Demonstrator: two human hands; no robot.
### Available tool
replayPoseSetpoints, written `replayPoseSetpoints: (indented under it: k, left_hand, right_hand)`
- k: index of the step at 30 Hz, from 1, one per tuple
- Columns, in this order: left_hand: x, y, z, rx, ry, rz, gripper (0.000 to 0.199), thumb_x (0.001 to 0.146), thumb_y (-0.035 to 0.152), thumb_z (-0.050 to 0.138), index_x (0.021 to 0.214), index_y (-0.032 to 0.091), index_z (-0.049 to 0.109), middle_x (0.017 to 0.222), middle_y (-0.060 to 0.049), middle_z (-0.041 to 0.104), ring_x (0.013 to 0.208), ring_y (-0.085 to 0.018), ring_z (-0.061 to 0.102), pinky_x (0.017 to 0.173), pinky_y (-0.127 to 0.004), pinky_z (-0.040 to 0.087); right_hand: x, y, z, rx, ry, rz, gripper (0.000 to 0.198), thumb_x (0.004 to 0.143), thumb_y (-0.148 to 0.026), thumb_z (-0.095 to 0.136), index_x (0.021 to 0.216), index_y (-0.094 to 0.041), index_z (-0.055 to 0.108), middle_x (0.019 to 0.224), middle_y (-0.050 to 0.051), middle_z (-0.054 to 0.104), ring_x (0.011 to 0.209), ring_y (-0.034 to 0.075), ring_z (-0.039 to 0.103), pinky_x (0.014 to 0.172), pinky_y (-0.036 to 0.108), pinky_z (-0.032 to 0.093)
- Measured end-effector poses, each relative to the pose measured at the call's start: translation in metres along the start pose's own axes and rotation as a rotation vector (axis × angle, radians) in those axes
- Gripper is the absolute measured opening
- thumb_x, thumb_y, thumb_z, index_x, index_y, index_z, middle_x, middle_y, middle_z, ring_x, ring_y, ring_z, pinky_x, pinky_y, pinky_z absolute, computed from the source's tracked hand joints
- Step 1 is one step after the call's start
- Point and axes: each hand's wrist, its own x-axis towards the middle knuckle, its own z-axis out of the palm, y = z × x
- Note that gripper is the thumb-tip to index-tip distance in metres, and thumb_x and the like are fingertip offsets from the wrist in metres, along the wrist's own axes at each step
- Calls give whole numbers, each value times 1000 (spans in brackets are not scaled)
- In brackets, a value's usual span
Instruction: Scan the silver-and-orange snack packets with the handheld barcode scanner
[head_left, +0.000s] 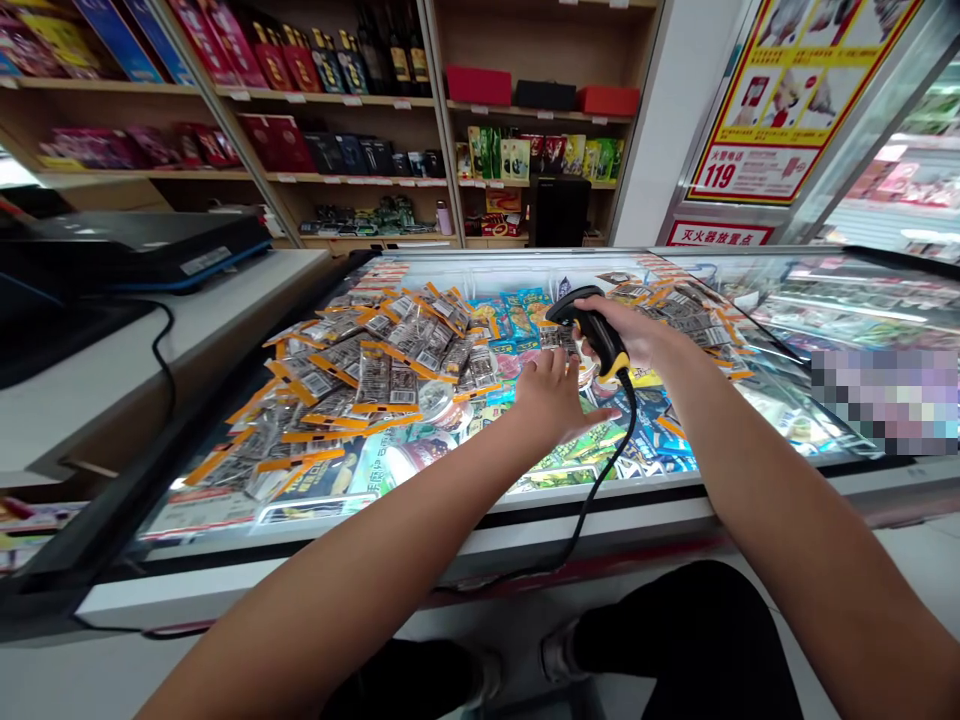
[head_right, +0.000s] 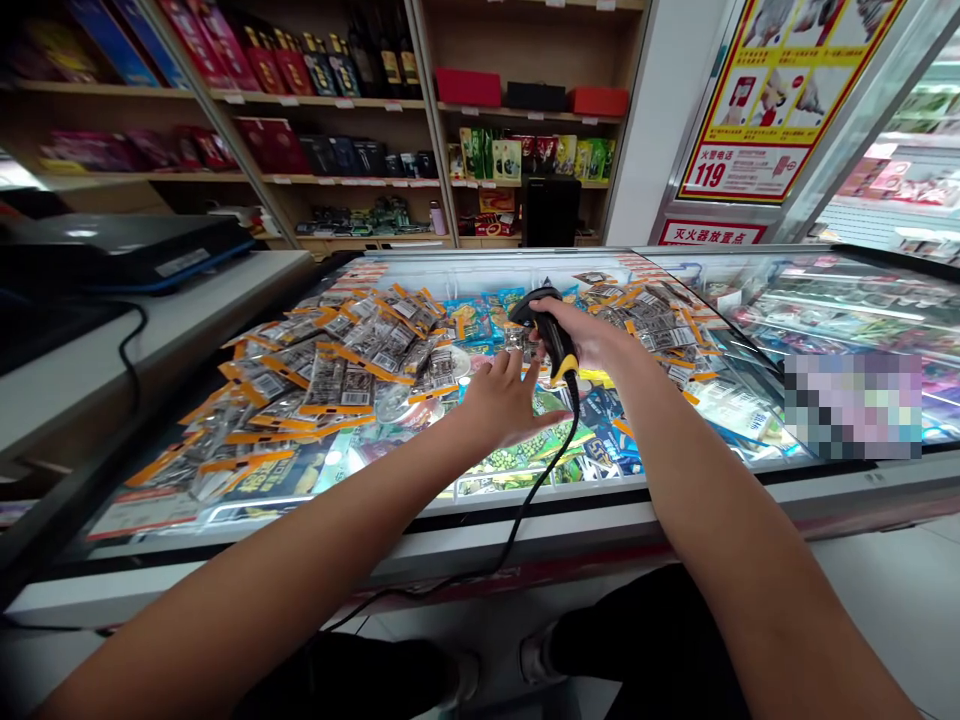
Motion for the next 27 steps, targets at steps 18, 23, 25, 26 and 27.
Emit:
replayPoseSetpoints:
  k: [18, 23, 25, 26, 27]
  left_hand:
    - [0, 0, -3, 59, -31, -9, 122, 72, 97, 24, 159, 12, 30, 151, -23, 40, 132, -40, 38, 105, -52, 35]
    - [1, -2, -2, 60, -24, 9, 119, 74, 95, 26, 159, 11, 30, 152, -22, 39, 131, -41, 38, 105, -54, 34]
    - [0, -2, -3, 63, -20, 11, 118, 75, 95, 26, 158, 11, 30, 153, -21, 38, 131, -41, 38, 105, -54, 34]
    - [0, -2, -3, 65, -19, 11, 117, 76, 94, 26, 158, 11, 30, 153, -21, 39, 131, -41, 38, 105, -53, 34]
    - [-1, -1, -3, 67, -18, 10, 116, 77, 94, 26, 158, 11, 31, 152, -21, 39, 131, -41, 39, 104, -53, 35]
  right_hand:
    - [-6, -1, 3, -160, -53, -30, 37, 84, -56, 66, 76, -19, 64, 63, 7, 65, 49, 16, 58, 37, 28, 48]
    - [-3, 0, 1, -149, -44, -45, 38, 85, -57, 66, 76, -20, 64, 64, 7, 65, 51, 16, 57, 40, 28, 49]
    - [-1, 0, 0, -153, -36, -51, 38, 85, -56, 66, 76, -20, 64, 66, 8, 66, 52, 16, 58, 42, 28, 50]
    - [-1, 0, 0, -160, -37, -55, 38, 84, -57, 66, 76, -20, 64, 67, 8, 66, 53, 16, 58, 43, 28, 50]
    - [-1, 1, 0, -168, -41, -59, 38, 84, -57, 66, 75, -20, 64, 67, 8, 66, 53, 16, 58, 44, 28, 51]
